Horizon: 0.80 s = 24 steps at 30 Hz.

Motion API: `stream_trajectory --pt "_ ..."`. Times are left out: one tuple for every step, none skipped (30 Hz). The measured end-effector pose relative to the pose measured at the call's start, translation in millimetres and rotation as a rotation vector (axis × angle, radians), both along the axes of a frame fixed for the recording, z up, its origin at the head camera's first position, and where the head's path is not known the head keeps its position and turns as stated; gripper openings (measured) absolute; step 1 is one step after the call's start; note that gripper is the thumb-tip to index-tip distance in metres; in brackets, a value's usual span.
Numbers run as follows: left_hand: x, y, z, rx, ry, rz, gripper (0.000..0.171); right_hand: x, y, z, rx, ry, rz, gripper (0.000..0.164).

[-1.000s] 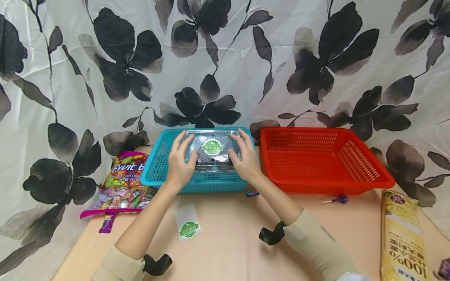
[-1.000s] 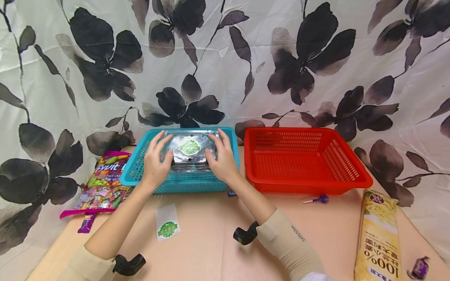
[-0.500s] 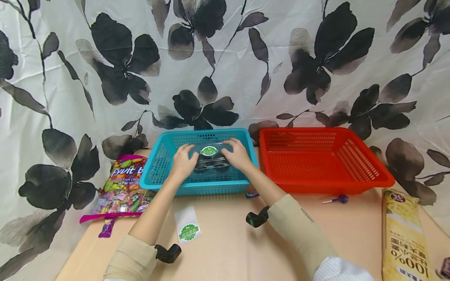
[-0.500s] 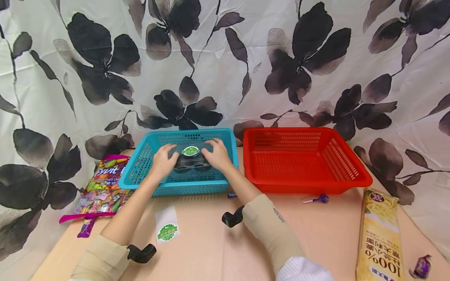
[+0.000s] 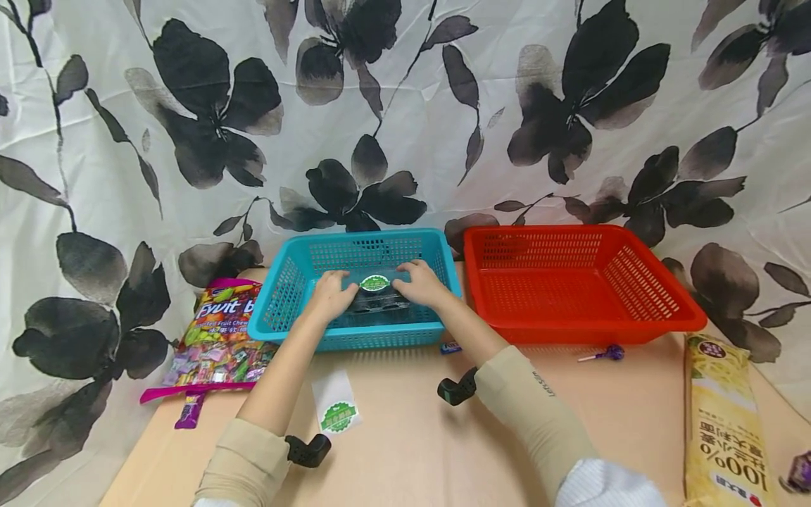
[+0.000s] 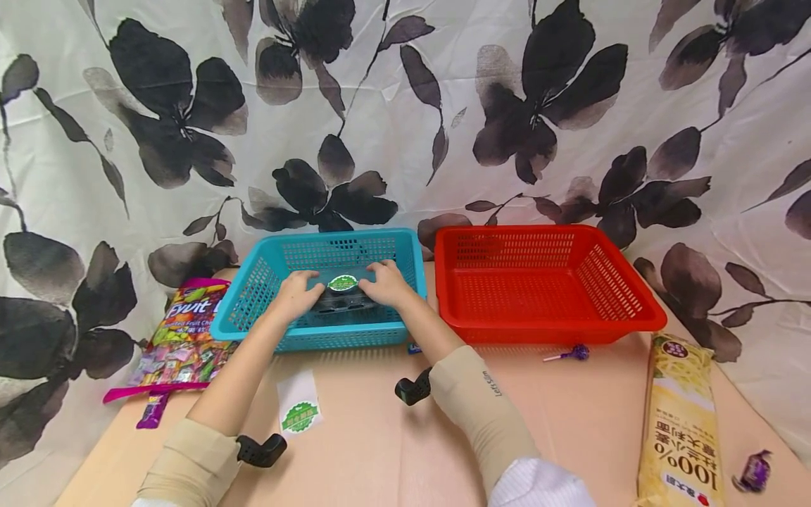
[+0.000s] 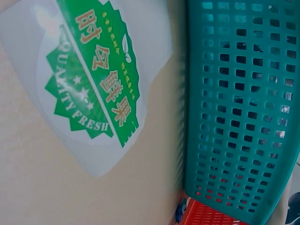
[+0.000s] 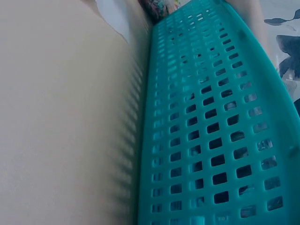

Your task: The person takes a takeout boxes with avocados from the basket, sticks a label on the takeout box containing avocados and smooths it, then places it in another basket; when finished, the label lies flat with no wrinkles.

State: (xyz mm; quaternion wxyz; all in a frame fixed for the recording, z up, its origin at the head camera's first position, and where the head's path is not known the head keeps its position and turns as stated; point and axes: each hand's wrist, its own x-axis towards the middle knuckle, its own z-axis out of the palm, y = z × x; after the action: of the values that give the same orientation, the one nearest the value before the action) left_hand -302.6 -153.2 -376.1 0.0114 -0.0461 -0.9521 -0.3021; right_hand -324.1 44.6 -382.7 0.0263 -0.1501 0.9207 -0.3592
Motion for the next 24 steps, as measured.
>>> stream_trajectory --pt "-0.1 -0.7 -0.3 -0.010 -0.021 -0.006 0.048 0.5 -0.2 -0.3 0.010 -0.011 0.009 0.043" --pt "-0.2 -1.2 -0.6 -0.016 -0.040 -0.009 0.049 0.8 -0.3 -0.6 0.022 -0.018 0.017 0.043" --pt "-0.3 -1.5 -0.8 -0.022 -0.051 -0.012 0.049 1.1 -0.3 -0.9 0.032 -0.025 0.025 0.043" --pt "-0.6 -1.7 -1.1 -0.022 -0.058 -0.015 0.049 1.4 -0.3 -0.7 0.040 -0.031 0.031 0.044" --pt "-0.7 -1.8 -1.2 -0.023 -0.060 -0.020 0.049 1.6 -0.3 -0.8 0.050 -0.032 0.037 0.044" --pt "-0.7 -1.7 -1.0 -0.019 -0.060 -0.023 0.049 1.4 -0.2 -1.0 0.057 -0.034 0.041 0.044" --pt "-0.8 -1.5 -0.8 -0.018 -0.057 -0.026 0.050 1.2 0.0 -1.4 0.064 -0.036 0.044 0.044" --pt "-0.8 -1.3 -0.6 -0.018 -0.056 -0.028 0.050 0.9 0.3 -1.8 0.071 -0.038 0.048 0.045" --pt "-0.8 -1.1 -0.5 -0.018 -0.055 -0.028 0.051 0.7 0.7 -2.2 0.078 -0.041 0.048 0.045" --pt "-0.7 -0.9 -0.5 -0.019 -0.058 -0.027 0.051 0.5 1.0 -2.6 0.085 -0.044 0.048 0.046" --pt "-0.5 -0.7 -0.5 -0.016 -0.062 -0.023 0.052 0.1 1.4 -3.3 0.090 -0.048 0.047 0.046" --pt "-0.3 -0.5 -0.4 -0.016 -0.062 -0.017 0.053 -0.2 1.7 -4.0 0.090 -0.051 0.047 0.047" --pt "-0.3 -0.2 -0.4 -0.023 -0.059 -0.017 0.054 -0.3 2.2 -4.7 0.093 -0.055 0.047 0.048" --pt "-0.3 0.2 -0.6 -0.031 -0.054 -0.015 0.055 -0.5 2.6 -5.3 0.093 -0.061 0.048 0.049" --pt "-0.1 0.7 -0.8 -0.037 -0.051 -0.011 0.055 -0.5 3.0 -5.7 0.092 -0.068 0.049 0.050" --pt "0.0 1.1 -1.2 -0.047 -0.044 -0.012 0.056 -0.3 3.6 -6.2 0.087 -0.076 0.051 0.051" --pt "0.0 1.6 -1.4 -0.056 -0.036 -0.012 0.056 -0.1 4.1 -6.6 0.081 -0.085 0.054 0.052" --pt "0.2 2.0 -1.6 -0.064 -0.031 -0.012 0.056 0.1 4.3 -6.8 0.074 -0.090 0.058 0.052" --pt "0.2 2.3 -2.0 -0.072 -0.028 -0.012 0.057 0.2 4.6 -7.1 0.072 -0.097 0.060 0.053" --pt "-0.2 3.4 -2.3 -0.075 -0.027 -0.012 0.057 0.5 5.8 -7.3 0.067 -0.106 0.057 0.053" --pt "-0.5 4.7 -2.4 -0.073 -0.029 -0.014 0.057 0.9 7.0 -7.4 0.063 -0.109 0.055 0.052" --pt "-1.3 5.8 -2.7 -0.077 -0.028 -0.017 0.056 0.9 8.2 -7.4 0.061 -0.114 0.052 0.052" --pt "-1.7 7.1 -2.6 -0.076 -0.029 -0.019 0.056 0.7 9.2 -7.5 0.060 -0.117 0.049 0.052" --pt "-2.1 8.2 -2.3 -0.077 -0.026 -0.022 0.056 0.3 10.2 -7.3 0.058 -0.118 0.045 0.052"
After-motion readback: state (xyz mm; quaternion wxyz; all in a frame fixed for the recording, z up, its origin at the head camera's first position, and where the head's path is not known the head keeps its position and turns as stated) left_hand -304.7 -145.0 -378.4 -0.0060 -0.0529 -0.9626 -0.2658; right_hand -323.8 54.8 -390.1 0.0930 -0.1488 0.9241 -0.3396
